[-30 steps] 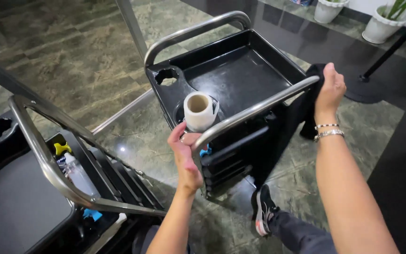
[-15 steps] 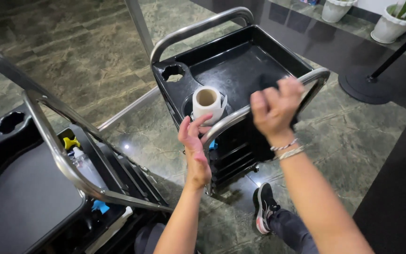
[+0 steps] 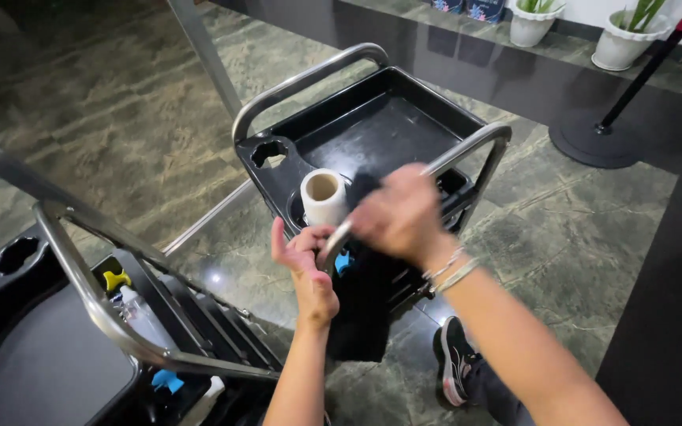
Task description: The person wipes the metal handles and black trays of two service carts with a black cloth. They then pick up a black spray bottle, wipe it with the cloth, and place it back on the cart. Finally, they wipe the top tray of the second cart.
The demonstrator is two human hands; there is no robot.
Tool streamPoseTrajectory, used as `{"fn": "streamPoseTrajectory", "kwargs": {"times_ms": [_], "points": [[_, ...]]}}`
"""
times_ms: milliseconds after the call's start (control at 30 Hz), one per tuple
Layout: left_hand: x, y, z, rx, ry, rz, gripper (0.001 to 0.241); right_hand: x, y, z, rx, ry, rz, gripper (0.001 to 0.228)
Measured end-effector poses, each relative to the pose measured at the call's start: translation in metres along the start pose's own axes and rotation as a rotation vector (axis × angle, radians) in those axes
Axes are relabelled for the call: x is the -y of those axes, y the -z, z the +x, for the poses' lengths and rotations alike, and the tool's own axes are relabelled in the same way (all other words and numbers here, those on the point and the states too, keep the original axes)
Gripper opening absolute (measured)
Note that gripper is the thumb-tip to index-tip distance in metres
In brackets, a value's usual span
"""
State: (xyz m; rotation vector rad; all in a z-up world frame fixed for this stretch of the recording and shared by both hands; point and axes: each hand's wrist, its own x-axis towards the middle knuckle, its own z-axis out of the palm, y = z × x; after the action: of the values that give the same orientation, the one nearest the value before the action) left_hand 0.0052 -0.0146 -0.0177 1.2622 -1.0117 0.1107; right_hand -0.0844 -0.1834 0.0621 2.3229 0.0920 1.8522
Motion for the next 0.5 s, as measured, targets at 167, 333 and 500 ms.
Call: {"fn": "streamPoseTrajectory", "kwargs": {"times_ms": [167, 333, 500], "points": [[-0.011, 0.0, 0.011, -0.025, 0.013, -0.093, 0.125, -0.154, 0.02, -0.071, 0.068, -0.257, -0.067, 0.044], [-0.036, 0.003, 0.015, 0.005, 0.031, -0.396, 0.096, -0.237, 0.026, -0.116, 0.126, -0.644, 0.008, 0.042], [-0.068, 0.021, 0.03, 0.247, 0.222, -0.242, 0.125, -0.178, 0.044, -0.069, 0.251, -0.273, -0.21, 0.038]]}}
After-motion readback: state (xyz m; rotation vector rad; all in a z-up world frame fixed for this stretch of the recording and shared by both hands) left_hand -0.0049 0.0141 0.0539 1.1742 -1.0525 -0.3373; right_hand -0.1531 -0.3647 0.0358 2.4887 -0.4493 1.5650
